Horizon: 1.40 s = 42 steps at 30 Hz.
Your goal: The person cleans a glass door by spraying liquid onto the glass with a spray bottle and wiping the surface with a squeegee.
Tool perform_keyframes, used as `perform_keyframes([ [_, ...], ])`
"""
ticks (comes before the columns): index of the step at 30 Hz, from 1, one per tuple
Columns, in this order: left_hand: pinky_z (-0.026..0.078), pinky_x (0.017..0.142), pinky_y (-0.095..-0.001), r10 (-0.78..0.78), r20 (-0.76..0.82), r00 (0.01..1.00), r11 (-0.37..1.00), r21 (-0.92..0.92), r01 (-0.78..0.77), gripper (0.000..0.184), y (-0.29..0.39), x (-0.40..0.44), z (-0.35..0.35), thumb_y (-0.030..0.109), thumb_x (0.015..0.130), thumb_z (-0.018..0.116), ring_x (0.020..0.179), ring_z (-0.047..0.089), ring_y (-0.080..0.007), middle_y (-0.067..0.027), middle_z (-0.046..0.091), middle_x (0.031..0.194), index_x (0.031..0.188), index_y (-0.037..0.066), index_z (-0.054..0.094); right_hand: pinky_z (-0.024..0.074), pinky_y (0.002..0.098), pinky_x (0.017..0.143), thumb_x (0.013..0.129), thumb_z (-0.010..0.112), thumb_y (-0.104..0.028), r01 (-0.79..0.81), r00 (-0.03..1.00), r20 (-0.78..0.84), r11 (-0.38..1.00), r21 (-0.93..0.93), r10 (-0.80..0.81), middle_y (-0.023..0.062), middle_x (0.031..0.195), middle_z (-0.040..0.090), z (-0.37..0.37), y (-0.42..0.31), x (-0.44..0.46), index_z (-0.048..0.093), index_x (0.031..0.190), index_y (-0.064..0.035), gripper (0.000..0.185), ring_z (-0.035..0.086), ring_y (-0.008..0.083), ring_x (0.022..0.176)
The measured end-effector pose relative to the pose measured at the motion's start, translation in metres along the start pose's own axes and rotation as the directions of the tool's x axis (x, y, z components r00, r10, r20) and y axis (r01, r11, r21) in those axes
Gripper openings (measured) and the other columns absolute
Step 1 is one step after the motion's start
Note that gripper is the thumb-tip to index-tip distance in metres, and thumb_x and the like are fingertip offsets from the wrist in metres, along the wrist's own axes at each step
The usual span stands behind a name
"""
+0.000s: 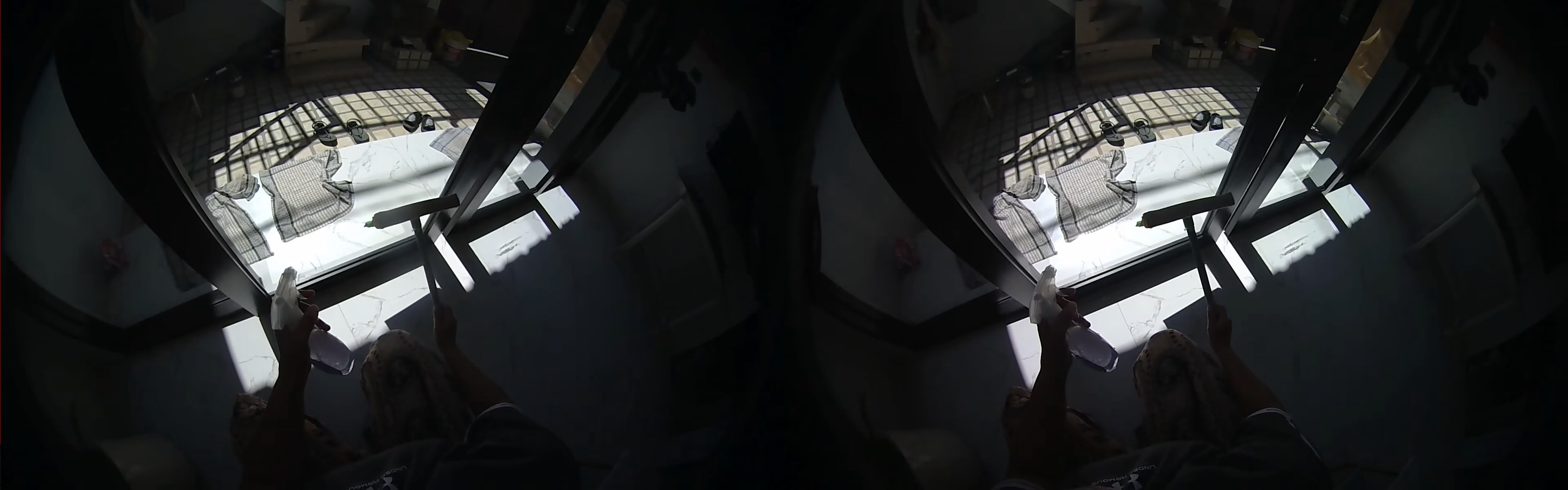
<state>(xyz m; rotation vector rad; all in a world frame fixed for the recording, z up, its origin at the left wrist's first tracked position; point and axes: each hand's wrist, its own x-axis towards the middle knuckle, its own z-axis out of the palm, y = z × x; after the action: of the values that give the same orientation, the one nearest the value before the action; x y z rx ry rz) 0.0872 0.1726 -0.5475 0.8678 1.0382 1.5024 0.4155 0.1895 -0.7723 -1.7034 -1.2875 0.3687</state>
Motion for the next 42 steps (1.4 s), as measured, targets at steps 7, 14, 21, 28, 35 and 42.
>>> perform_keyframes([
  [7, 0.048, 0.044, -0.0221, 0.041, -0.038, 0.998, 0.995, 0.091, -0.037, 0.068, -0.005, -0.001, -0.01, 0.014, 0.069, 0.06, 0.06, 0.048, -0.0121, -0.0099, 0.045, 0.091, 0.128, 0.005, 0.028, 0.0419, 0.0425, 0.054, 0.085, 0.046, -0.032, 0.058, 0.996, 0.074, 0.994, -0.094, -0.051, 0.0157, 0.075, 0.057, 0.008, 0.046, -0.022, 0.053, 0.086, -0.0059, 0.027, 0.054, 0.0382, 0.07],
  [14, 0.046, 0.043, -0.0216, 0.034, -0.05, 0.998, 0.996, 0.083, -0.03, 0.064, 0.0, -0.001, -0.017, 0.012, 0.07, 0.057, 0.056, 0.05, -0.0117, -0.0094, 0.047, 0.089, 0.128, 0.006, 0.029, 0.0404, 0.0439, 0.052, 0.086, 0.045, -0.031, -0.07, 0.968, 0.218, 0.964, -0.255, 0.128, 0.0153, 0.068, 0.055, -0.006, 0.053, -0.037, 0.053, 0.079, -0.0043, 0.029, 0.053, 0.0357, 0.063],
  [21, 0.042, 0.044, -0.0211, 0.132, -0.059, 0.989, 0.982, 0.143, -0.123, 0.065, 0.012, -0.001, -0.002, 0.014, 0.071, 0.057, 0.051, 0.05, -0.0112, -0.0095, 0.047, 0.089, 0.128, 0.006, 0.029, 0.0412, 0.0367, 0.051, 0.08, 0.056, -0.025, -0.01, 0.997, 0.076, 1.0, -0.015, 0.011, 0.0136, 0.067, 0.056, -0.053, -0.018, -0.028, 0.055, 0.085, -0.0028, 0.023, 0.056, 0.0282, 0.062],
  [28, 0.044, 0.044, -0.0213, 0.133, -0.062, 0.989, 0.982, 0.147, -0.122, 0.065, 0.001, 0.002, 0.003, 0.009, 0.069, 0.056, 0.052, 0.048, -0.0111, -0.0094, 0.046, 0.09, 0.129, 0.008, 0.03, 0.0395, 0.0241, 0.056, 0.08, 0.058, -0.013, 0.159, 0.981, -0.177, 0.87, 0.466, -0.085, 0.0035, 0.075, 0.054, -0.062, -0.176, 0.074, 0.054, 0.101, -0.0017, 0.024, 0.049, 0.0091, 0.065],
  [35, 0.044, 0.044, -0.0219, 0.106, -0.043, 0.993, 0.988, 0.12, -0.1, 0.065, 0.007, -0.005, 0.017, 0.009, 0.07, 0.056, 0.052, 0.05, -0.0114, -0.0091, 0.046, 0.09, 0.129, 0.008, 0.029, 0.039, 0.0233, 0.058, 0.082, 0.055, -0.012, 0.145, 0.989, -0.087, 0.817, 0.558, -0.116, 0.0031, 0.076, 0.054, -0.053, -0.296, 0.133, 0.053, 0.104, -0.0019, 0.025, 0.047, 0.008, 0.067],
  [42, 0.046, 0.045, -0.0216, 0.102, -0.046, 0.994, 0.987, 0.13, -0.095, 0.065, -0.002, -0.007, 0.008, 0.007, 0.069, 0.055, 0.058, 0.048, -0.0104, -0.009, 0.046, 0.09, 0.129, 0.005, 0.028, 0.0396, 0.0238, 0.056, 0.081, 0.057, -0.012, 0.391, 0.915, -0.252, 0.848, 0.356, -0.316, 0.0036, 0.075, 0.055, -0.028, -0.261, 0.126, 0.052, 0.105, -0.0014, 0.027, 0.047, 0.0083, 0.064],
])
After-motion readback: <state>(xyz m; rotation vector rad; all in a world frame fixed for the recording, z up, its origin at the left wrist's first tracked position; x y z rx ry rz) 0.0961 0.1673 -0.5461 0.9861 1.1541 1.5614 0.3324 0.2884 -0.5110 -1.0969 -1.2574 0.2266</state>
